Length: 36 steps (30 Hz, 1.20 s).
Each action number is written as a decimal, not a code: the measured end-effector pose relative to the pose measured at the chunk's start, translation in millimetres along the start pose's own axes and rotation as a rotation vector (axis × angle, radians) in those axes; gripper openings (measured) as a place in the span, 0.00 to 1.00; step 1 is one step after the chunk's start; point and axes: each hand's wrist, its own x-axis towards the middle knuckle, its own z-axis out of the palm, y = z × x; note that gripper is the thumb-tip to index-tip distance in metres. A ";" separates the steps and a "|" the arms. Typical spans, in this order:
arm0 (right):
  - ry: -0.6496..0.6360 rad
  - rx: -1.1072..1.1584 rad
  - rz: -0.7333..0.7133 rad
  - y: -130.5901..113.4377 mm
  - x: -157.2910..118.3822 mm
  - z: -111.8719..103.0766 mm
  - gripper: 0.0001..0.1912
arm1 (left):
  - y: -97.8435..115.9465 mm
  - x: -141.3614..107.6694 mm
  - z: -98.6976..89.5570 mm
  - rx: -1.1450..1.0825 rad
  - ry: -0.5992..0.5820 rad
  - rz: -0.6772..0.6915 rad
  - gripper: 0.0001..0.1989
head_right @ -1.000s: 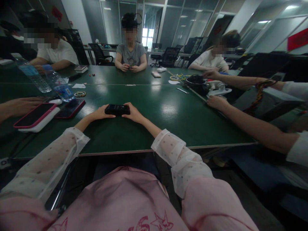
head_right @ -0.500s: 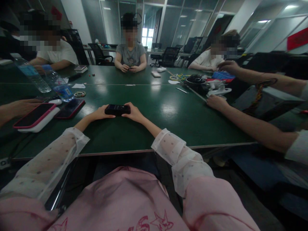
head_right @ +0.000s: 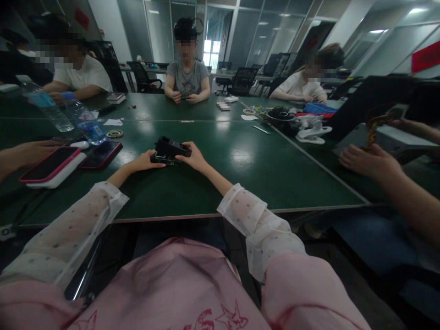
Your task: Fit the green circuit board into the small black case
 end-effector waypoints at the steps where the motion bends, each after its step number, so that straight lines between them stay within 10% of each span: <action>1: 0.015 0.009 0.012 -0.1 0.7 -0.7 0.37 | -0.5 0.5 -0.2 0.003 -0.004 0.016 0.37; 19: 0.502 -0.270 0.269 39.5 7.8 -27.0 0.30 | 7.9 -3.1 -4.2 0.046 -0.024 0.019 0.38; 36: 0.460 -0.403 0.290 43.0 6.5 -28.1 0.30 | 7.9 -3.3 -4.1 0.039 -0.022 0.011 0.39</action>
